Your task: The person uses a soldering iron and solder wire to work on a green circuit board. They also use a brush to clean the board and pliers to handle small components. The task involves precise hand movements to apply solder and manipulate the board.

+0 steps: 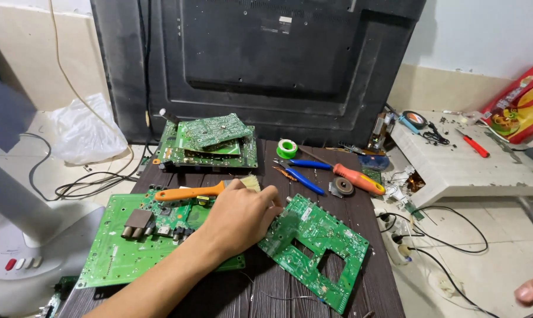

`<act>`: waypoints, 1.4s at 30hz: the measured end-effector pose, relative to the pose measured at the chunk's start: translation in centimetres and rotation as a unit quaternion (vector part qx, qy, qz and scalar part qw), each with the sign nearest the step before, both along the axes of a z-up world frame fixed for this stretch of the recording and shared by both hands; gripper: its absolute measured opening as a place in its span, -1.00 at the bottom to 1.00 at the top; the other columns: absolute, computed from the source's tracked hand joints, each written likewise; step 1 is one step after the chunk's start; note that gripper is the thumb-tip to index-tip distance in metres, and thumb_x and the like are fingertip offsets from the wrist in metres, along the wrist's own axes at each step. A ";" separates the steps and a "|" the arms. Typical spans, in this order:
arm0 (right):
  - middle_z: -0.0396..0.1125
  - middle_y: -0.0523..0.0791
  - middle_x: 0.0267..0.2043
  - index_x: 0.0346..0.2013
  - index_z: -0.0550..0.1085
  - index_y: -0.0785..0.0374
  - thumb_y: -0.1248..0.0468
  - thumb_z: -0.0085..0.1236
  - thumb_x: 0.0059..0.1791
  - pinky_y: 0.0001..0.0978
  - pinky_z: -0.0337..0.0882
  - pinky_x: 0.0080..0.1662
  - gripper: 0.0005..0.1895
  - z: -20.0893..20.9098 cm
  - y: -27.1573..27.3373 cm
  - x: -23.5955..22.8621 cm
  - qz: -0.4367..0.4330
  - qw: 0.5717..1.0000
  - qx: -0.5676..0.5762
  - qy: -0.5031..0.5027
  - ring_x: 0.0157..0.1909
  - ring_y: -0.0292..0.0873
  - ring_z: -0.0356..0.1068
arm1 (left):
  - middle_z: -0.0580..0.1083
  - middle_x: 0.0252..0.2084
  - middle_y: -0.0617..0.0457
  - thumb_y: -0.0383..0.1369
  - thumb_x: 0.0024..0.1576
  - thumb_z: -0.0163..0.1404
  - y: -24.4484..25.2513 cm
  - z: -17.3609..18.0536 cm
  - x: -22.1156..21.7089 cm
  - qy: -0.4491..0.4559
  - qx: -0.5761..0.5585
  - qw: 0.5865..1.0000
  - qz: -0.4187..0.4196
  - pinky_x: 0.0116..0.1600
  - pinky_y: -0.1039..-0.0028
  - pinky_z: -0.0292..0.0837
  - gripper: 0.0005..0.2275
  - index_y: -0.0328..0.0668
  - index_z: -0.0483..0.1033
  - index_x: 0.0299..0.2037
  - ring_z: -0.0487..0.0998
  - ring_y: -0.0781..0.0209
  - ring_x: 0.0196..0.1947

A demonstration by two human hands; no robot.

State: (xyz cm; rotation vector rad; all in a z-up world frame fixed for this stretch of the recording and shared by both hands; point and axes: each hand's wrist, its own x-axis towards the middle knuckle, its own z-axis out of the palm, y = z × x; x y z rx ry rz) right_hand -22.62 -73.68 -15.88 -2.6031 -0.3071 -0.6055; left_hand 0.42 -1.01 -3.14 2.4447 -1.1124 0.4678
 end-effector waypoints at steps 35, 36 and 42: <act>0.22 -0.07 -0.53 -0.52 0.34 0.34 0.17 -0.05 0.05 -0.33 0.37 -0.27 -0.67 12.4 47.4 12.9 -0.142 0.857 0.370 -0.330 -0.43 -0.14 0.28 | 0.62 -0.45 0.14 -0.20 0.19 0.12 -2.3 0.2 -3.1 -0.009 -0.026 0.999 -0.019 -0.17 0.28 0.21 -0.85 0.03 0.60 -0.38 0.53 0.10 -0.40; 0.22 -0.07 -0.53 -0.52 0.34 0.34 0.17 -0.05 0.05 -0.33 0.37 -0.27 -0.67 12.3 47.4 12.9 -0.144 0.857 0.370 -0.330 -0.43 -0.14 0.28 | 0.62 -0.45 0.14 -0.20 0.19 0.12 -2.4 0.0 -3.0 -0.008 -0.025 0.999 -0.021 -0.17 0.28 0.21 -0.85 0.03 0.60 -0.38 0.53 0.10 -0.40; 0.21 -0.10 -0.55 -0.57 0.36 0.30 0.20 -0.03 0.02 -0.36 0.37 -0.28 -0.69 11.7 47.2 13.3 -0.112 0.858 0.381 -0.325 -0.44 -0.16 0.29 | 0.59 -0.45 0.17 -0.18 0.17 0.16 -2.6 -0.4 -3.0 -0.082 -0.041 0.995 -0.051 -0.22 0.28 0.20 -0.84 0.02 0.62 -0.39 0.51 0.13 -0.40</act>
